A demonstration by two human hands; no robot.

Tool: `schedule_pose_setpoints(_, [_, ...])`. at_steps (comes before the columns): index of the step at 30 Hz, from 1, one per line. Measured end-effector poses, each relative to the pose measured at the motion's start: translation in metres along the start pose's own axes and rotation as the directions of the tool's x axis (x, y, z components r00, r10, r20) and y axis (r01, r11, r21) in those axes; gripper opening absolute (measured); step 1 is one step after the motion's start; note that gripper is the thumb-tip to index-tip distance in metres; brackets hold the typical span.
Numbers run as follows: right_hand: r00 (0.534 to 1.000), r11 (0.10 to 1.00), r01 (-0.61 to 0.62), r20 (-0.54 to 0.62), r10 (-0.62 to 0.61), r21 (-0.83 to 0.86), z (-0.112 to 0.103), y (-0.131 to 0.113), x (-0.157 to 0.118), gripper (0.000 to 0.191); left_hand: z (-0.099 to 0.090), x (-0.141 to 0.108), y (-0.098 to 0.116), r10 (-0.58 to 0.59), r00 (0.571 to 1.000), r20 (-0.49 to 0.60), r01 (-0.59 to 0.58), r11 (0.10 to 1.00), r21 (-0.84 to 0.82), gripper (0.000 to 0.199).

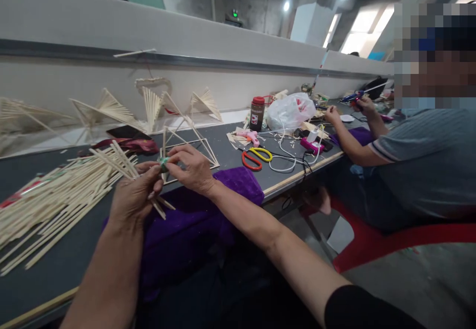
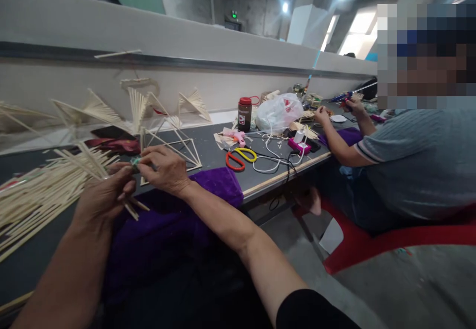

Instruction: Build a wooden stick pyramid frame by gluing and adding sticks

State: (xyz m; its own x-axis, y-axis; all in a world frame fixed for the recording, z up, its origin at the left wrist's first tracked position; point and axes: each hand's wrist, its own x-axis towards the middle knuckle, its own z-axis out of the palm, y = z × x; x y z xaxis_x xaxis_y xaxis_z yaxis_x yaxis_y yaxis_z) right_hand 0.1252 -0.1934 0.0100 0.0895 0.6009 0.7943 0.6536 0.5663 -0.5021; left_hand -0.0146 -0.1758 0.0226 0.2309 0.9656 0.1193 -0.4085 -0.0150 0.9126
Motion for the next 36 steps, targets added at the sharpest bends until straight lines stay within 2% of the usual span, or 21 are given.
schedule_pose_setpoints(4, [0.993,0.989,-0.111,-0.033,0.115,0.093,-0.002,0.003,0.003,0.011,-0.001,0.002,-0.002,0.024,0.998,-0.056,-0.023,0.999,0.026,0.026])
schedule_pose_setpoints(8, [0.951,0.952,-0.253,-0.138,0.278,0.173,-0.007,0.01,0.01,0.012,-0.002,0.003,-0.001,0.022,0.996,-0.088,-0.019,0.999,0.036,0.023])
schedule_pose_setpoints(13, [0.937,0.94,-0.293,-0.141,0.319,0.177,-0.014,0.008,0.01,0.009,-0.002,0.001,-0.001,0.019,0.997,-0.075,-0.016,0.999,0.044,0.024])
schedule_pose_setpoints(15, [0.958,0.961,-0.247,-0.117,0.261,0.122,-0.016,0.004,0.006,0.021,-0.002,0.0,-0.002,0.003,0.999,-0.051,-0.001,0.999,0.041,0.025])
schedule_pose_setpoints(17, [0.992,0.991,-0.127,-0.01,0.128,0.036,-0.018,-0.001,0.001,0.021,-0.002,-0.001,-0.002,0.0,0.999,-0.033,0.001,1.0,0.025,0.026])
schedule_pose_setpoints(20, [0.983,0.999,0.008,0.185,0.001,-0.05,-0.017,-0.008,-0.004,0.011,0.0,-0.001,-0.001,0.011,1.0,-0.019,-0.011,1.0,0.004,0.027])
schedule_pose_setpoints(22, [0.976,0.999,0.039,0.214,-0.032,-0.026,-0.016,-0.012,-0.004,0.013,0.001,0.0,-0.001,0.01,1.0,-0.023,-0.01,1.0,0.004,0.028])
schedule_pose_setpoints(25, [0.991,0.993,0.007,0.133,-0.022,0.114,-0.016,-0.015,-0.001,0.014,0.002,0.001,0.001,-0.023,0.999,-0.041,0.023,1.0,-0.009,0.028])
schedule_pose_setpoints(27, [0.992,0.966,-0.13,0.037,0.124,0.223,-0.019,-0.014,0.003,0.023,0.001,0.001,0.004,-0.072,0.994,-0.085,0.069,0.997,-0.029,0.027])
schedule_pose_setpoints(29, [0.949,0.909,-0.278,-0.058,0.31,0.309,-0.023,-0.009,0.007,0.036,0.001,-0.001,0.008,-0.097,0.987,-0.129,0.091,0.994,-0.052,0.026])
schedule_pose_setpoints(31, [0.903,0.876,-0.351,-0.128,0.41,0.331,-0.028,-0.003,0.01,0.038,0.001,-0.003,0.012,-0.075,0.987,-0.14,0.065,0.995,-0.071,0.027])
schedule_pose_setpoints(32, [0.898,0.881,-0.355,-0.149,0.414,0.313,-0.031,-0.001,0.012,0.034,0.001,-0.004,0.013,-0.049,0.991,-0.128,0.04,0.996,-0.075,0.028])
schedule_pose_setpoints(34, [0.918,0.915,-0.321,-0.157,0.364,0.243,-0.035,0.0,0.013,0.021,0.003,-0.007,0.015,0.001,0.996,-0.093,-0.008,0.997,-0.072,0.032])
schedule_pose_setpoints(36, [0.949,0.942,-0.277,-0.098,0.299,0.188,-0.036,-0.004,0.014,0.013,0.005,-0.009,0.016,-0.006,0.997,-0.079,0.003,0.999,-0.035,0.038])
